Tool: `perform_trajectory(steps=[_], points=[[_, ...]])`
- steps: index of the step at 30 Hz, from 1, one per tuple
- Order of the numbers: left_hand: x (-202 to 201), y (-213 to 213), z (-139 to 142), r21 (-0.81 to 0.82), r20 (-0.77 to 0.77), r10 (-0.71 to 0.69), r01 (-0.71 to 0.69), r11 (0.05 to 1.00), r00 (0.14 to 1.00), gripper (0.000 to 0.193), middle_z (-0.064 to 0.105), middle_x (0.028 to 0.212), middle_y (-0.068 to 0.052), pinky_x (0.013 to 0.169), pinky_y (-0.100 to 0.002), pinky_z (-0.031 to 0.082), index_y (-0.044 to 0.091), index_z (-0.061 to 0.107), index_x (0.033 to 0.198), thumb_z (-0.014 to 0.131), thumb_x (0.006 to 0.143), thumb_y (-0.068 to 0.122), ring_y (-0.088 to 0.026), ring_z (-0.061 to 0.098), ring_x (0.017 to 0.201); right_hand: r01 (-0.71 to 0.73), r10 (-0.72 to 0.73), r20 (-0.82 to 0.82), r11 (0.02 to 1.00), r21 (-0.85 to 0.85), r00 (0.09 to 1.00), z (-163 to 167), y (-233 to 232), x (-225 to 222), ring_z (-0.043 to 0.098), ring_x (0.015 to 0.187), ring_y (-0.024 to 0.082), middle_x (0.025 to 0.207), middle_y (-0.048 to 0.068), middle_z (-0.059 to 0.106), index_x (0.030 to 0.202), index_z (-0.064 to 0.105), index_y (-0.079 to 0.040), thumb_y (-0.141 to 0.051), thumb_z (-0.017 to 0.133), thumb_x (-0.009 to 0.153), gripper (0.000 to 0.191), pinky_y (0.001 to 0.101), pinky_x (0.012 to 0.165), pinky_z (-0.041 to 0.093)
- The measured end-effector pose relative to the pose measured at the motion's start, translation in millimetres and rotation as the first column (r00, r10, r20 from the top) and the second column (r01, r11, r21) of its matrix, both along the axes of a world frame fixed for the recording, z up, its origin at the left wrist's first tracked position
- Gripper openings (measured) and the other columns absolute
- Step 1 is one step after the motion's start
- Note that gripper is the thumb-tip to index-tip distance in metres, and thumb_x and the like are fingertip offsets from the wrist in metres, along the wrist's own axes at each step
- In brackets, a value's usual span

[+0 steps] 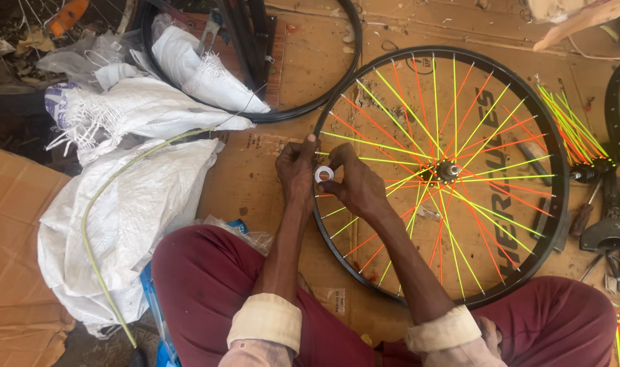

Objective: The person assembles a bicycle wheel by inserting spokes into the rim and hub, then uses a spoke wrench to tighten the nipples. The person works on one wheel at a time, adjusting the tension of each spoke individually.

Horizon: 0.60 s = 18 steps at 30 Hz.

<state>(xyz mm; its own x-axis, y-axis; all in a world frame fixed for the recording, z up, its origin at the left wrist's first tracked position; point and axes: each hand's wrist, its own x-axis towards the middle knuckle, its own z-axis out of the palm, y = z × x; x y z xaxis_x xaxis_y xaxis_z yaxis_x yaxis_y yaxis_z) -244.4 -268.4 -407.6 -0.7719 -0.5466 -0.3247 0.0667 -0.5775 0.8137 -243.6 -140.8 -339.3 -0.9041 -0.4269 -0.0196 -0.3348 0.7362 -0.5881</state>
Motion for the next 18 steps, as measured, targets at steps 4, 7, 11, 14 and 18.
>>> perform_trajectory(steps=[4, 7, 11, 14, 18], points=[[-1.1, -0.2, 1.0, -0.026, -0.014, 0.004, -0.004, 1.0, 1.0, 0.032, 0.06, 0.071, 0.0, 0.058, -0.029, 0.04, 0.005, 0.063, 0.076, 0.081, 0.088, 0.028, -0.01, 0.048, 0.064, 0.052, -0.003, -0.138, 0.933, 0.355, 0.99, -11.7, -17.3, 1.1, 0.073, 0.086, 0.037, 0.092, 0.014, 0.075, 0.109, 0.062, -0.012, -0.035, 0.072, 0.089, 0.032, 0.0494, 0.071, 0.054], [-1.9, -0.8, 1.2, -0.053, -0.023, 0.005, -0.006, 0.999, 1.0, 0.032, 0.06, 0.072, -0.001, 0.059, -0.029, 0.041, 0.005, 0.063, 0.076, 0.081, 0.089, 0.028, -0.01, 0.049, 0.065, 0.058, -0.019, -0.088, 0.882, 0.468, 0.996, -11.6, -19.7, -1.1, 0.074, 0.088, 0.037, 0.092, 0.015, 0.075, 0.111, 0.067, -0.019, -0.035, 0.07, 0.093, 0.024, 0.0491, 0.074, 0.055], [-1.1, -0.9, 1.2, -0.026, -0.043, -0.001, 0.0, 1.0, 0.999, 0.031, 0.063, 0.073, -0.001, 0.06, -0.029, 0.043, 0.005, 0.064, 0.077, 0.08, 0.088, 0.029, -0.009, 0.051, 0.066, -0.114, 0.107, 0.073, 0.988, 0.1, 0.992, -1.1, 0.9, -4.5, 0.073, 0.083, 0.037, 0.093, 0.012, 0.076, 0.109, 0.064, -0.012, -0.031, 0.076, 0.079, 0.037, 0.0467, 0.07, 0.053], [-0.2, -0.7, 3.1, -0.053, -0.037, 0.001, -0.003, 0.999, 0.999, 0.033, 0.06, 0.072, -0.001, 0.06, -0.03, 0.041, 0.004, 0.064, 0.077, 0.081, 0.089, 0.029, -0.01, 0.049, 0.066, -0.242, 0.251, 0.004, 0.938, -0.249, 0.968, 2.6, 9.6, -2.6, 0.075, 0.085, 0.03, 0.095, 0.012, 0.075, 0.104, 0.06, -0.006, -0.021, 0.069, 0.09, 0.022, 0.0397, 0.075, 0.057], [0.0, -2.4, 6.8, -0.027, -0.059, -0.002, 0.0, 1.0, 0.998, 0.028, 0.068, 0.076, 0.0, 0.063, -0.029, 0.044, 0.004, 0.067, 0.078, 0.079, 0.086, 0.028, -0.009, 0.054, 0.068, -0.188, 0.182, -0.048, 0.962, -0.196, 0.982, 6.2, 3.1, -0.1, 0.075, 0.088, 0.031, 0.095, 0.012, 0.075, 0.095, 0.064, -0.004, -0.015, 0.078, 0.087, 0.02, 0.0414, 0.073, 0.056]])
